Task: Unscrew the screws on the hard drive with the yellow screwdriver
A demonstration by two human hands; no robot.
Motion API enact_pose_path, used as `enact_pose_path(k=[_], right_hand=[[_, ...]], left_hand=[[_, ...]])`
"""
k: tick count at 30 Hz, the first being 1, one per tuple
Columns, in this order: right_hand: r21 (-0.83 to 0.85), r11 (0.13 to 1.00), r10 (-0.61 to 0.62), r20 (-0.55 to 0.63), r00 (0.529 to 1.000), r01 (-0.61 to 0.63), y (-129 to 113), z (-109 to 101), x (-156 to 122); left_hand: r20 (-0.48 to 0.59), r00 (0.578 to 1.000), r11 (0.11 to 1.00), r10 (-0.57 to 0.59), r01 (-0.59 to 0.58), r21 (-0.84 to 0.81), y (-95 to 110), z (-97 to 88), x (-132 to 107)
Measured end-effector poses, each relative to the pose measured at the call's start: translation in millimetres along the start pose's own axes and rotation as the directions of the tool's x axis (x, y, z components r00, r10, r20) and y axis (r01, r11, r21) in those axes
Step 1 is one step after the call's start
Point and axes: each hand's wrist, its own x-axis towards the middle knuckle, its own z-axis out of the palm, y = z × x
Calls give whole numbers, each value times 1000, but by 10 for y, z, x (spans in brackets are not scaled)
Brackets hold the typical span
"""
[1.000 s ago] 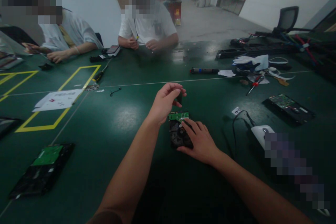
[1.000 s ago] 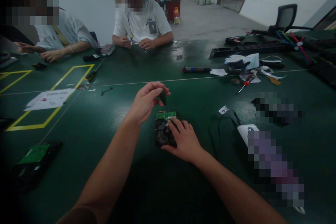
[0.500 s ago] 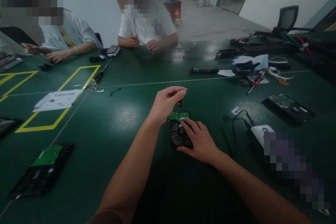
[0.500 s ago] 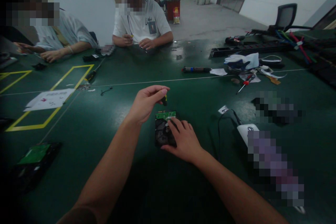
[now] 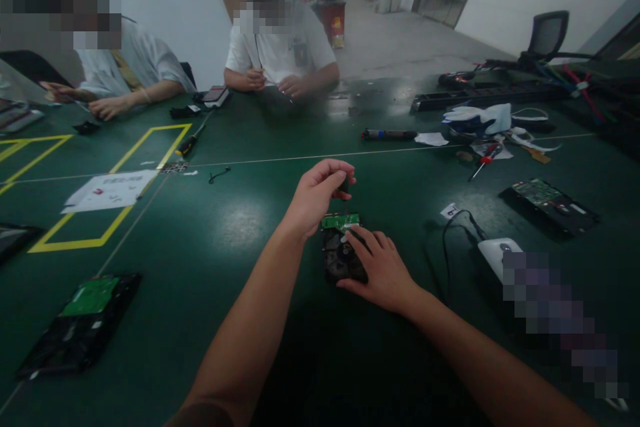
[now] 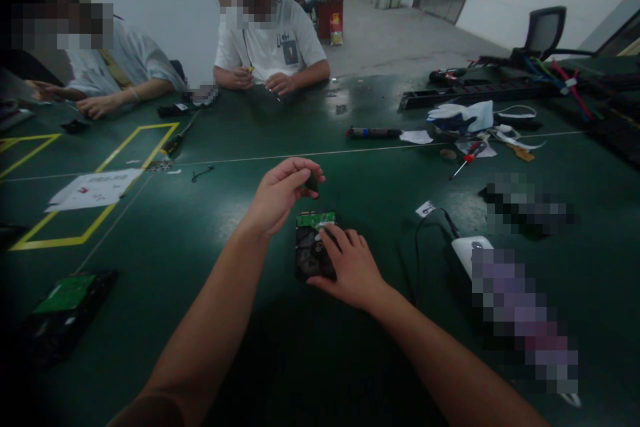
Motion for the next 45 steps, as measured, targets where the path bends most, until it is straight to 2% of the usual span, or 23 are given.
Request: enact_pose_path(k=[7, 11, 17, 24, 32, 41, 45], right_hand=[[3, 1000, -3, -4, 1000, 3, -4, -4, -3], [-5, 1000, -1, -3, 1000, 1, 6, 2, -7], [0, 1000, -2, -11, 1000, 2, 1, 0, -6], [6, 1000, -7, -10, 1000, 7, 9, 12, -8], [-2, 1000, 3, -5, 1000, -3, 7, 9, -5], [5, 1000, -12, -22, 1000, 12, 23, 29, -12], [5, 1000, -2, -7, 1000, 2, 13, 20, -12]], left_hand=[[-23, 999, 993, 42, -39, 112, -23, -10, 10], [3, 998, 987, 60, -59, 151, -14, -11, 1], [54, 998, 999, -9, 7, 50, 16, 11, -21], [31, 997, 997, -71, 72, -36, 34, 39, -21], [5, 1000, 997, -7, 6, 74, 1, -9, 7], [-11, 1000, 1000, 1, -1, 15, -16, -2, 11], [-27, 999, 998, 45, -44, 53, -41, -2, 18]])
